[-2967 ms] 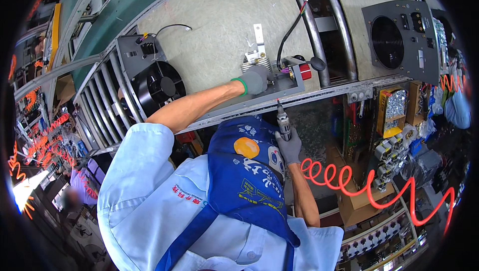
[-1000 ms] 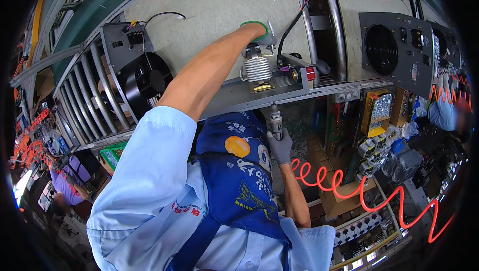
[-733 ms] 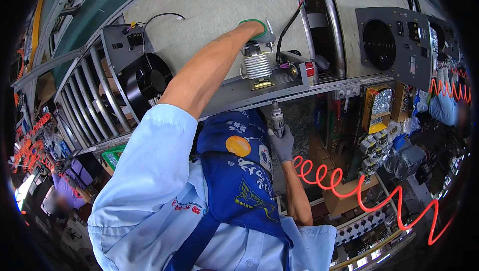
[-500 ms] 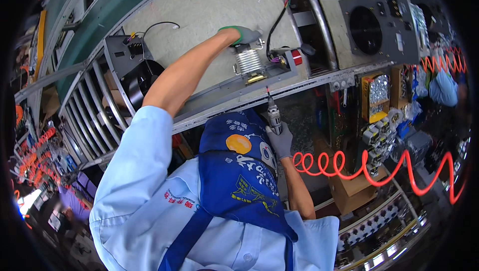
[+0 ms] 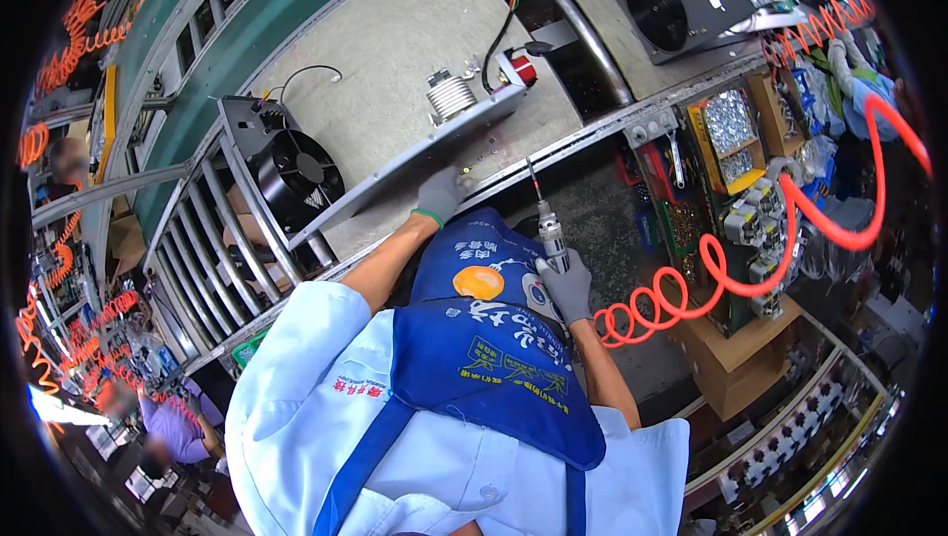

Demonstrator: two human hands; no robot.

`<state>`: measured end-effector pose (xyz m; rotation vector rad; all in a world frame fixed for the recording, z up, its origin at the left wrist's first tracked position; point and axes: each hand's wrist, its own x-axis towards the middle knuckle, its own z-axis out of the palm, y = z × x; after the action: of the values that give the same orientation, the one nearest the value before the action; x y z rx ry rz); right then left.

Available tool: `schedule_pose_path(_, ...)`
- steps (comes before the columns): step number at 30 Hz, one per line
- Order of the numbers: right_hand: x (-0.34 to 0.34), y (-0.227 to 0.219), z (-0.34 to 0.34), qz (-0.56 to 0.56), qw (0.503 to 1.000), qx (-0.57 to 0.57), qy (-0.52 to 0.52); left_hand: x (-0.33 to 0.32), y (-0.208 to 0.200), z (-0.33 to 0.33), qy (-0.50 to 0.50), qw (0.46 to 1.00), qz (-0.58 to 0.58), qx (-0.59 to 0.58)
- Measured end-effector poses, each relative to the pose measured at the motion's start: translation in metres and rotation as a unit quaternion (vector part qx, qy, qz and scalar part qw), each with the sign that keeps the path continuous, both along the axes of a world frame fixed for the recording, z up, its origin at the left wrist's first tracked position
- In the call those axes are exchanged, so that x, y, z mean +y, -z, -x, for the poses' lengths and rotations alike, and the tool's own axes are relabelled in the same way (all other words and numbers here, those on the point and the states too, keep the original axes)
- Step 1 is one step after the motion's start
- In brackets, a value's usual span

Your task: Assembling electronic components and heat sinks at a factory production line.

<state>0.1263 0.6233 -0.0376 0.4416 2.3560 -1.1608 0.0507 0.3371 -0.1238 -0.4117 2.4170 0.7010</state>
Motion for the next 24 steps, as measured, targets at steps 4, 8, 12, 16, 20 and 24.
schedule_pose_path(4, 0.017, -0.009, -0.01, -0.003, 1.0, -0.001, -0.002, -0.011, 0.06, -0.017, -0.032, 0.993, 0.001, 0.113)
schedule_pose_path(8, 0.03, -0.012, -0.018, -0.001, 1.0, 0.001, -0.016, -0.009, 0.066, -0.013, -0.018, 0.988, -0.003, 0.152)
schedule_pose_path(12, 0.038, -0.016, -0.028, 0.035, 0.999, -0.003, 0.0, -0.005, 0.05, -0.003, -0.021, 0.993, 0.009, 0.118)
schedule_pose_path(16, 0.044, -0.024, -0.033, 0.032, 0.999, -0.005, -0.029, 0.015, 0.015, -0.003, -0.206, 0.956, -0.16, 0.136)
schedule_pose_path(20, 0.051, -0.039, -0.037, 0.042, 0.996, 0.017, -0.081, 0.054, -0.026, -0.017, -0.336, 0.778, -0.519, 0.111)
schedule_pose_path(24, 0.054, -0.047, -0.037, 0.04, 0.992, 0.018, -0.118, 0.08, -0.048, -0.021, -0.348, 0.715, -0.605, 0.034)
